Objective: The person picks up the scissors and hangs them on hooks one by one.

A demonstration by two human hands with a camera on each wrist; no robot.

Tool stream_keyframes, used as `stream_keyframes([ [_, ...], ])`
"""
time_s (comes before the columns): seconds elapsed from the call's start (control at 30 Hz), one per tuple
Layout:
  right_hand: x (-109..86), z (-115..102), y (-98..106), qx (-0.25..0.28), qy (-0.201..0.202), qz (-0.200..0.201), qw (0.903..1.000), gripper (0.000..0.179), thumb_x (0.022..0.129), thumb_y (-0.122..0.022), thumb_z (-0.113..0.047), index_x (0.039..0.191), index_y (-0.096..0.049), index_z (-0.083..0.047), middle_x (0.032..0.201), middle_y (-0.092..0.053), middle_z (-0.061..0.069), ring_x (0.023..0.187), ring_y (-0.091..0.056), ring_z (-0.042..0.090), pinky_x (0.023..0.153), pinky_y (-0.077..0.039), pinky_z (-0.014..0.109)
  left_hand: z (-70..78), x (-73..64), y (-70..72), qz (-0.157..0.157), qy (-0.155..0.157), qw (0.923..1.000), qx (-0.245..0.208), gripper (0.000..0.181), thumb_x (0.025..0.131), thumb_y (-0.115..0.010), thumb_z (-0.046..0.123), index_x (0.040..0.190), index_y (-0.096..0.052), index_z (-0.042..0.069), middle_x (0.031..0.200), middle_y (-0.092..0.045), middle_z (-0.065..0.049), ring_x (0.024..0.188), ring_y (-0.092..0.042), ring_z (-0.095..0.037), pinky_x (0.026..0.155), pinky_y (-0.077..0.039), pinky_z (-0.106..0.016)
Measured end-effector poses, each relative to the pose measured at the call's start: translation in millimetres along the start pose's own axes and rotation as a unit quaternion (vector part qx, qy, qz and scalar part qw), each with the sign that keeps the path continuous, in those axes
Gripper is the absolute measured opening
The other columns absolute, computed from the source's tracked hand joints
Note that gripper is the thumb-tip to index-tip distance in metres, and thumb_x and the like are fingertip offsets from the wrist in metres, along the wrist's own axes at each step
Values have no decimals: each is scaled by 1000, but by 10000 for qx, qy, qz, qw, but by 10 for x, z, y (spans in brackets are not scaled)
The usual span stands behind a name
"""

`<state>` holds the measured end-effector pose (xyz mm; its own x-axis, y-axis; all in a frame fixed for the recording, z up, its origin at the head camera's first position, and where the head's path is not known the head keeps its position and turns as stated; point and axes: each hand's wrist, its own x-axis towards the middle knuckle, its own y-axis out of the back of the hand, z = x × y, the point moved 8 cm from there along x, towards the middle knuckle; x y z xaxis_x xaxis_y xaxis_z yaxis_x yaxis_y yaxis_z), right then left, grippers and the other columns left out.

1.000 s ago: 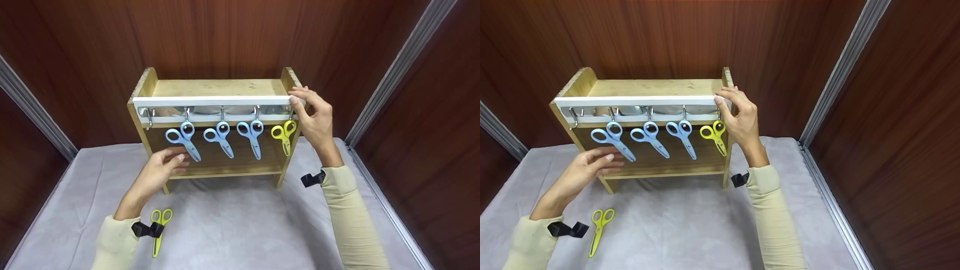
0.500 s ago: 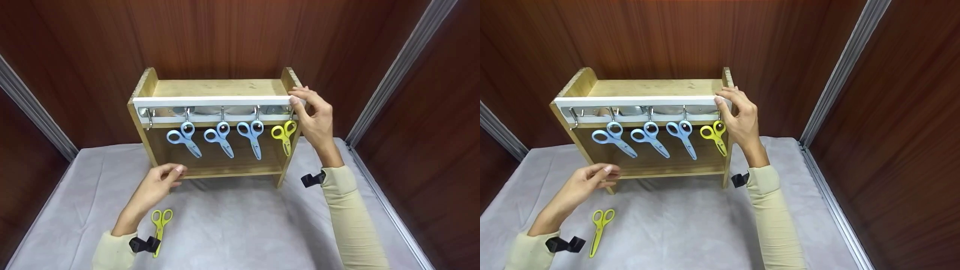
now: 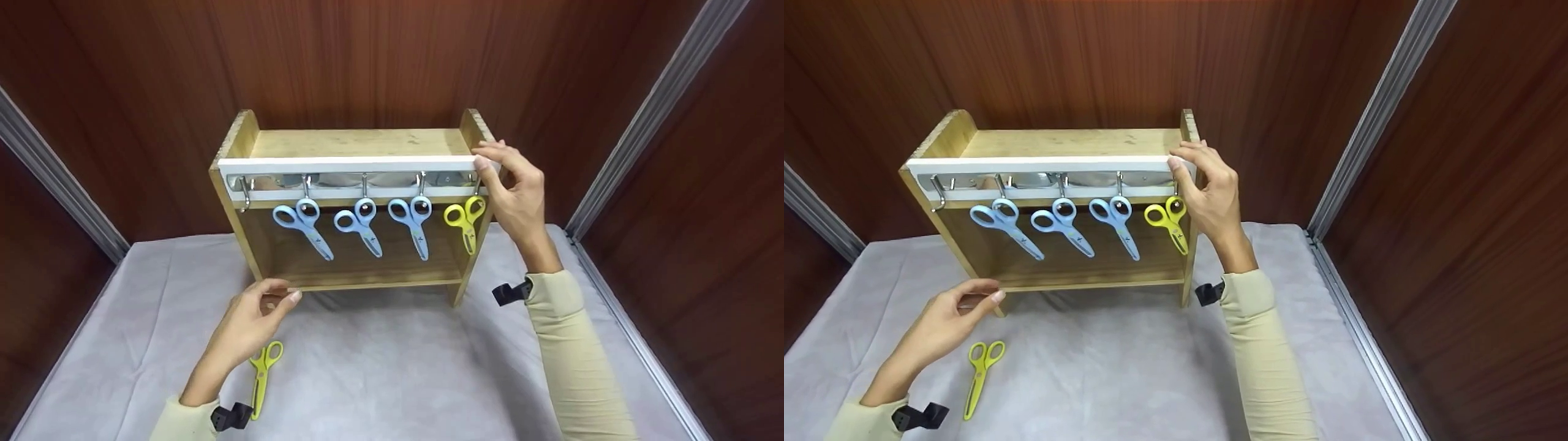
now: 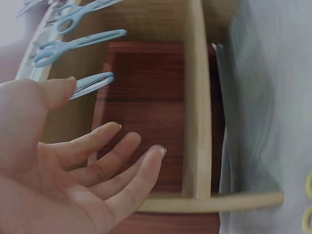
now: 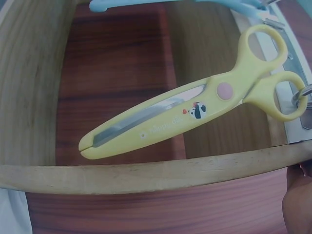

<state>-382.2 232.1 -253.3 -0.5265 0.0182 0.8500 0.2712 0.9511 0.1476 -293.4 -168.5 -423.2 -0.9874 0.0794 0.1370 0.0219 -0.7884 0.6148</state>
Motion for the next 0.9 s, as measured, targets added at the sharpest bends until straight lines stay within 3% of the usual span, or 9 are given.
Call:
stream_keyframes([
  [0.17, -9, 0, -10, -29, 47, -66, 10000, 17, 100, -68, -4, 112, -80, 0, 119, -75, 25, 123, -69, 13, 128, -40, 48, -85, -106, -26, 373, -176, 9938, 1036, 45, 105, -64, 29, 138, -63, -1, 129, -67, -20, 117, -67, -39, 98, -57, -56],
  [0.3, -6, 7, -14, 12, 56, -103, 9999, 17, 100, -68, -5, 112, -79, 1, 118, -75, 24, 123, -69, 15, 128, -39, 46, -160, -197, -44, 756, -382, 9805, 1776, 42, 103, -65, 26, 134, -64, -1, 128, -67, -21, 116, -68, -45, 87, -59, -63],
  [0.4, 2, 7, 0, 18, 43, -62, 10000, 17, 100, -68, -5, 111, -80, 0, 118, -75, 25, 123, -69, 16, 128, -40, 42, -229, -240, -78, 872, -519, 9715, 2140, 41, 101, -67, 24, 133, -64, -3, 126, -67, -22, 111, -68, -46, 79, -60, -63],
  [0.5, 16, 4, 15, -47, 39, -19, 10000, 17, 100, -69, -6, 112, -80, -1, 118, -75, 27, 123, -69, 17, 128, -40, 39, -320, -262, -105, 793, -511, 9681, 2320, 44, 101, -68, 24, 135, -63, -5, 127, -67, -24, 112, -67, -48, 80, -60, -63],
  [0.73, 29, -4, 12, -25, 44, -8, 10000, 17, 100, -69, -6, 112, -80, 0, 119, -75, 27, 123, -69, 18, 128, -40, 38, -587, -338, -165, 543, -253, 9683, 2426, 51, 101, -67, 21, 138, -58, -12, 135, -63, -32, 124, -62, -53, 97, -56, -67],
  [0.9, 0, -3, -2, 2, 16, -38, 10000, 17, 100, -68, -6, 112, -79, 0, 120, -74, 29, 124, -69, 18, 129, -39, 41, -763, -462, -280, 593, -258, 9550, 2894, 50, 98, -69, 18, 132, -58, -17, 132, -62, -37, 126, -58, -58, 99, -53, -71],
])
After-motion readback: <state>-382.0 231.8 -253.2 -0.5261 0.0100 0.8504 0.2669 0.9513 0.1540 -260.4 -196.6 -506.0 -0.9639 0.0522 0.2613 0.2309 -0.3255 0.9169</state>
